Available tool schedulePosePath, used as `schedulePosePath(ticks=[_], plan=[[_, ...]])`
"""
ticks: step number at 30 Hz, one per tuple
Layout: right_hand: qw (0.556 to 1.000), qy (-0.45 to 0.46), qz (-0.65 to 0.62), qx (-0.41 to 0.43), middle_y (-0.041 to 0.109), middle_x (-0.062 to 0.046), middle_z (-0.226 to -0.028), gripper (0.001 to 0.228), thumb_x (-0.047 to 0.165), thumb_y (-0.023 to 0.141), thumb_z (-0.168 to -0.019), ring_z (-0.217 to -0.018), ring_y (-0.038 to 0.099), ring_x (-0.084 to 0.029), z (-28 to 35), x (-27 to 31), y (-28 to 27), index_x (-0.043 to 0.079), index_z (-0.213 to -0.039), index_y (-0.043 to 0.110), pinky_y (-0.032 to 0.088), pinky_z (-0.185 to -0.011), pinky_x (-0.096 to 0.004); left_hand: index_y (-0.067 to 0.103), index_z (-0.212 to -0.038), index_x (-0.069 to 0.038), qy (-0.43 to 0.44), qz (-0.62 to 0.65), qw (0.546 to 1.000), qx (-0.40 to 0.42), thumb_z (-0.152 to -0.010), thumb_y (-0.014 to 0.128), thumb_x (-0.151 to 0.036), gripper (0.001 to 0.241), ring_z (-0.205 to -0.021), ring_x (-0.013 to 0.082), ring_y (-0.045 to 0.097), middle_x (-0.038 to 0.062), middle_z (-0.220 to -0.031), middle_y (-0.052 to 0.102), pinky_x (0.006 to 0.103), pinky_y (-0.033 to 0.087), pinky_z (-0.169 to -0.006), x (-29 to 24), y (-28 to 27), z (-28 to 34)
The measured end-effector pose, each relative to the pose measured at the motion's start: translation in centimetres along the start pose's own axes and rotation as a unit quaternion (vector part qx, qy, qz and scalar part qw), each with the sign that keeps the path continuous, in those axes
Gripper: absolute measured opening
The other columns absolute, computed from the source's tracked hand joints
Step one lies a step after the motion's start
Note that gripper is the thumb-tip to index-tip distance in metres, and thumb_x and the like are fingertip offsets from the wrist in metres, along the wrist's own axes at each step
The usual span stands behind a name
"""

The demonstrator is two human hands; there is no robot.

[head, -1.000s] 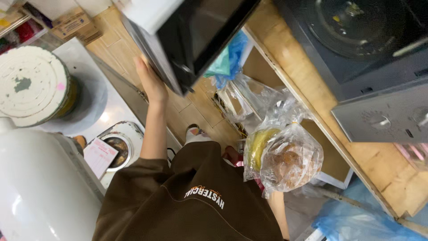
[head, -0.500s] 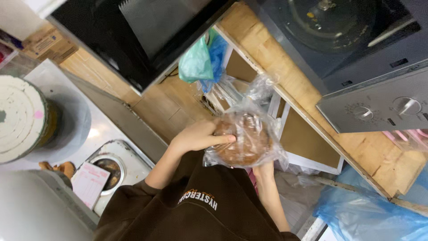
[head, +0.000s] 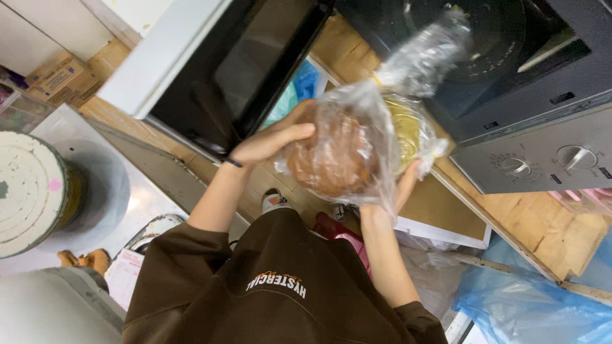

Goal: The person handles packaged cake layers, places them into a microwave, and adjusts the settings. They then position two white cake boards on a work surface and rotate different cake layers through the microwave heating cycle.

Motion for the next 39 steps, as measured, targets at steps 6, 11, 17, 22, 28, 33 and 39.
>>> schedulePosePath(ticks=[6, 11, 17, 22, 28, 33, 39], plan=[[0.987, -0.027, 0.139, -0.079, 0.05, -0.014, -0.151, 0.058, 0.044, 0.047, -0.107, -0.141, 0.048, -0.03, -1.2, -0.5, 0.2, 0.007, -0.151, 0.042, 0.043, -0.117, -0.047, 0.04, -0.155, 0.004, -0.169, 0.271, 0.947, -0.045, -0.088, 0.073, -0.063, 0.1, -0.141, 0.0372, 0.046, 0.025, -0.155, 0.046, 0.0541, 0.039, -0.119, 8.5, -5.2, 2.5], [0.996, -0.048, 0.006, 0.072, 0.048, -0.01, -0.158, 0.058, 0.043, 0.045, -0.109, -0.147, 0.047, -0.03, -11.8, 2.9, -1.3, 0.01, -0.156, 0.039, 0.044, -0.124, -0.051, 0.047, -0.148, -0.012, -0.236, 0.472, 0.845, -0.087, -0.08, 0.067, -0.061, 0.086, -0.123, 0.038, 0.061, 0.021, -0.137, 0.059, 0.0574, 0.049, -0.104, 15.6, -3.6, 4.6], [0.99, 0.019, -0.141, 0.025, 0.045, -0.012, -0.156, 0.064, 0.044, 0.054, -0.1, -0.143, 0.049, -0.034, -35.1, 4.5, -5.0, 0.011, -0.153, 0.04, 0.043, -0.119, -0.06, 0.048, -0.15, -0.01, -0.154, 0.472, 0.859, -0.121, -0.091, 0.06, -0.055, 0.075, -0.125, 0.0319, 0.06, 0.015, -0.141, 0.059, 0.053, 0.049, -0.107, 16.1, -3.0, 3.6], [0.988, -0.073, -0.114, 0.072, 0.032, -0.012, -0.169, 0.08, 0.046, 0.063, -0.101, -0.157, 0.033, -0.032, -39.5, 6.1, -4.9, 0.007, -0.162, 0.029, 0.024, -0.132, -0.049, 0.049, -0.149, -0.006, -0.137, 0.441, 0.878, -0.128, -0.096, 0.056, -0.054, 0.072, -0.127, 0.0315, 0.06, 0.016, -0.142, 0.059, 0.0516, 0.048, -0.109, 15.3, -3.3, 2.6], [0.939, -0.095, 0.262, 0.202, 0.001, -0.017, -0.183, 0.107, 0.05, 0.074, -0.103, -0.173, 0.002, -0.03, -16.0, 5.9, 3.7, 0.01, -0.17, 0.001, 0.006, -0.141, -0.045, 0.044, -0.152, -0.004, -0.133, 0.389, 0.9, -0.143, -0.095, 0.057, -0.055, 0.077, -0.132, 0.0327, 0.057, 0.018, -0.146, 0.056, 0.0505, 0.047, -0.112, 13.4, -2.6, 0.8], [0.842, -0.028, 0.432, 0.322, -0.001, -0.018, -0.181, 0.12, 0.046, 0.082, -0.085, -0.167, 0.003, -0.033, -7.7, 4.3, 5.9, 0.015, -0.173, 0.006, 0.01, -0.136, -0.05, 0.023, -0.166, -0.01, 0.021, 0.271, 0.956, -0.108, -0.094, 0.061, -0.06, 0.096, -0.151, 0.0341, 0.037, 0.018, -0.167, 0.032, 0.0486, 0.036, -0.123, 6.1, 0.6, -2.4], [0.954, -0.025, 0.271, 0.122, 0.038, -0.018, -0.165, 0.104, 0.02, 0.083, -0.083, -0.154, 0.039, -0.038, -12.2, 6.8, 5.4, 0.014, -0.165, 0.02, 0.036, -0.122, -0.054, 0.017, -0.165, -0.019, 0.1, 0.309, 0.945, -0.043, -0.093, 0.061, -0.062, 0.095, -0.158, 0.0266, 0.028, 0.01, -0.172, 0.02, 0.0533, 0.042, -0.121, 3.5, 3.3, -4.2]])
Point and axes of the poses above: each hand's wrist, its own z-axis away from the middle knuckle, its own y-axis out of the palm, x = y × z, the point moved 4 cm from there along -z, towards the middle knuckle
